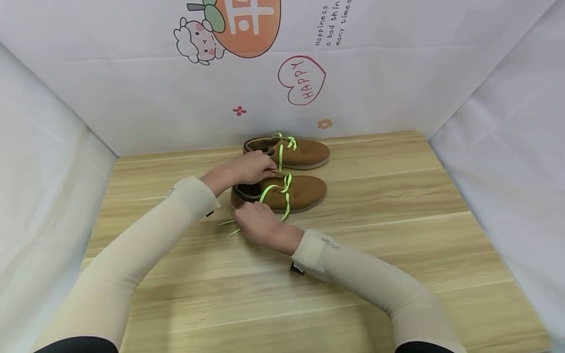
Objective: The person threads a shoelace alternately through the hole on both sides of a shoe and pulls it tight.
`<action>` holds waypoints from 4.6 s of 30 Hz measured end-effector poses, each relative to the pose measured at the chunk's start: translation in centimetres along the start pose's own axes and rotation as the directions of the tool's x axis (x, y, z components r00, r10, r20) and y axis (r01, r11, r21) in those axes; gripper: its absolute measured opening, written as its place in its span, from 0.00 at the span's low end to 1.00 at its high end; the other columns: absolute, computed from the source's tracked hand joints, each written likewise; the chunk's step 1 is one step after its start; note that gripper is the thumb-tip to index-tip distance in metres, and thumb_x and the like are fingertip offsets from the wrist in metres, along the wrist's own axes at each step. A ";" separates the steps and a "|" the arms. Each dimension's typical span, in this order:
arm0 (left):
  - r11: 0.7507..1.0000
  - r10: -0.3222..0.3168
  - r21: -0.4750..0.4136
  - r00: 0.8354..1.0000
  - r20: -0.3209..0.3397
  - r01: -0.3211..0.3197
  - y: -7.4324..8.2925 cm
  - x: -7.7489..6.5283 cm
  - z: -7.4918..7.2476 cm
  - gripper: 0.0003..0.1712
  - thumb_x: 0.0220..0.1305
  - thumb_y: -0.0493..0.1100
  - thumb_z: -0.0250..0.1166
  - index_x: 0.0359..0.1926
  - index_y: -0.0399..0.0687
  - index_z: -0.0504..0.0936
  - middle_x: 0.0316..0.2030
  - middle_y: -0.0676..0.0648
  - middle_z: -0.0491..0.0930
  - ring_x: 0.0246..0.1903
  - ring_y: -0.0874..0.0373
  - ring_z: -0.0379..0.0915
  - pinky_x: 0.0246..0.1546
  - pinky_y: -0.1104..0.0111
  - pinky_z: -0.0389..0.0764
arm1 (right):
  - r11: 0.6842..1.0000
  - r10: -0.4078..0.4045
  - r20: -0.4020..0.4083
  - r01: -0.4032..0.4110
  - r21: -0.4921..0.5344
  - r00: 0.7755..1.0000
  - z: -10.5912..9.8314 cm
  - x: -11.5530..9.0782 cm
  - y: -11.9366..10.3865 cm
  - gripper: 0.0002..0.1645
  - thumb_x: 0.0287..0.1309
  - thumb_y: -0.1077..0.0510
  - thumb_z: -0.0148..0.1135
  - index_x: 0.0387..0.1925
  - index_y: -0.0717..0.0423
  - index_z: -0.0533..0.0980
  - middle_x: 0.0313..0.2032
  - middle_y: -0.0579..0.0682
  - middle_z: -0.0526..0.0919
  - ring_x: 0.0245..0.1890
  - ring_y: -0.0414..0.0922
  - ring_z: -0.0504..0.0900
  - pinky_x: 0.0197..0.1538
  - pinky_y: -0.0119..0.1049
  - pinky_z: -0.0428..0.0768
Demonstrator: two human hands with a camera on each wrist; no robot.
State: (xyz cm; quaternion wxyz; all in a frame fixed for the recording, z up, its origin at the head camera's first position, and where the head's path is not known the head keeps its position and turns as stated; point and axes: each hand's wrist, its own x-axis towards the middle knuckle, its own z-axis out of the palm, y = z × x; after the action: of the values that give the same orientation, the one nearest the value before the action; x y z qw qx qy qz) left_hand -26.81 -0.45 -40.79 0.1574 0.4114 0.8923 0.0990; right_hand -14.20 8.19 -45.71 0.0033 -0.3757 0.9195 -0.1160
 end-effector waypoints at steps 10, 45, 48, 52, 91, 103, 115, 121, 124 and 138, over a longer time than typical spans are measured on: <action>0.999 0.016 -0.028 1.000 -0.019 -0.017 0.0 0.2 0.1 0.16 0.81 0.40 0.59 0.32 0.42 0.82 0.25 0.51 0.72 0.28 0.56 0.67 0.39 0.65 0.70 | 0.999 -0.031 0.006 0.031 -0.025 0.999 0.2 0.7 0.0 0.13 0.64 0.70 0.60 0.27 0.53 0.79 0.25 0.49 0.82 0.26 0.50 0.85 0.29 0.48 0.84; 1.000 -0.004 -0.029 1.000 -0.018 0.003 -0.2 0.2 0.3 0.20 0.81 0.41 0.60 0.25 0.45 0.76 0.20 0.52 0.65 0.24 0.58 0.60 0.34 0.67 0.65 | 0.863 -0.144 0.082 0.166 -0.477 0.986 4.2 0.8 -6.8 0.10 0.63 0.61 0.67 0.32 0.39 0.85 0.31 0.41 0.83 0.28 0.39 0.80 0.19 0.38 0.78; 1.000 -0.009 -0.028 1.000 -0.018 0.008 -0.1 0.3 0.3 0.21 0.81 0.41 0.60 0.25 0.46 0.74 0.20 0.52 0.65 0.24 0.58 0.60 0.34 0.67 0.65 | 0.859 -0.202 0.106 0.228 -0.459 0.974 4.2 -0.4 -7.5 0.09 0.62 0.60 0.67 0.33 0.41 0.85 0.32 0.41 0.83 0.29 0.39 0.81 0.21 0.36 0.79; 0.999 -0.017 -0.028 1.000 -0.013 0.016 -0.1 0.3 0.3 0.20 0.81 0.41 0.59 0.26 0.45 0.77 0.21 0.52 0.67 0.25 0.58 0.61 0.33 0.68 0.66 | 0.833 -0.273 0.115 0.295 -0.469 0.955 4.2 -2.1 -7.6 0.08 0.63 0.60 0.65 0.31 0.43 0.83 0.28 0.40 0.80 0.27 0.37 0.78 0.23 0.31 0.75; 0.999 -0.029 -0.035 1.000 0.004 0.029 -0.1 0.3 0.2 0.24 0.82 0.39 0.58 0.22 0.51 0.66 0.20 0.52 0.62 0.24 0.58 0.57 0.32 0.67 0.62 | 0.937 -0.347 -0.186 0.347 -0.033 0.919 1.7 -12.2 2.1 0.11 0.52 0.70 0.71 0.37 0.55 0.85 0.38 0.46 0.86 0.39 0.40 0.86 0.41 0.33 0.86; 0.999 -0.026 -0.031 1.000 -0.004 0.026 -0.1 0.3 0.4 0.25 0.82 0.38 0.57 0.22 0.51 0.65 0.20 0.52 0.60 0.23 0.59 0.55 0.31 0.67 0.61 | 0.966 -0.254 -0.170 0.241 -0.094 0.952 1.8 -12.6 4.1 0.12 0.52 0.73 0.66 0.30 0.54 0.80 0.32 0.46 0.84 0.33 0.42 0.84 0.32 0.37 0.84; 0.999 -0.035 -0.040 0.999 0.002 0.035 -0.1 0.3 0.4 0.21 0.82 0.39 0.57 0.25 0.48 0.71 0.20 0.51 0.63 0.22 0.59 0.58 0.31 0.68 0.63 | 0.909 -0.391 -0.077 0.372 -0.190 0.917 2.0 -12.0 4.5 0.09 0.63 0.70 0.66 0.40 0.55 0.85 0.40 0.46 0.85 0.41 0.41 0.82 0.46 0.35 0.84; 0.998 -0.036 -0.056 0.999 -0.003 0.036 -0.2 0.3 0.5 0.24 0.82 0.39 0.57 0.22 0.51 0.67 0.20 0.52 0.62 0.21 0.60 0.57 0.30 0.68 0.62 | 0.835 -0.489 -0.043 0.453 -0.313 0.871 2.0 -11.5 4.6 0.09 0.69 0.67 0.57 0.37 0.54 0.82 0.40 0.45 0.84 0.41 0.41 0.80 0.44 0.34 0.83; 0.997 -0.040 -0.060 0.999 -0.005 0.039 -0.2 0.3 0.5 0.26 0.82 0.40 0.57 0.21 0.52 0.64 0.19 0.52 0.61 0.21 0.60 0.55 0.30 0.68 0.62 | 0.808 -0.507 -0.021 0.467 -0.359 0.862 1.9 -11.2 4.5 0.07 0.67 0.66 0.60 0.34 0.54 0.81 0.37 0.44 0.81 0.38 0.41 0.77 0.42 0.34 0.81; 0.997 -0.049 -0.057 0.999 -0.010 0.048 -0.1 0.1 0.4 0.24 0.82 0.40 0.57 0.22 0.51 0.66 0.19 0.52 0.61 0.21 0.59 0.56 0.30 0.68 0.62 | 0.689 -0.635 0.036 0.588 -0.424 0.771 1.9 -9.9 5.9 0.05 0.64 0.66 0.61 0.33 0.55 0.79 0.35 0.46 0.79 0.38 0.41 0.75 0.44 0.33 0.78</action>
State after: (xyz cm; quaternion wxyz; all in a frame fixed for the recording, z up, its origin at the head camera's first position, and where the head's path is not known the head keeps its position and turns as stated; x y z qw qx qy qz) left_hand -26.84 -0.40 -41.24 0.1660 0.3846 0.8997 0.1228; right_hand -11.00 18.72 -49.66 -0.1668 -0.6452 0.7428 0.0645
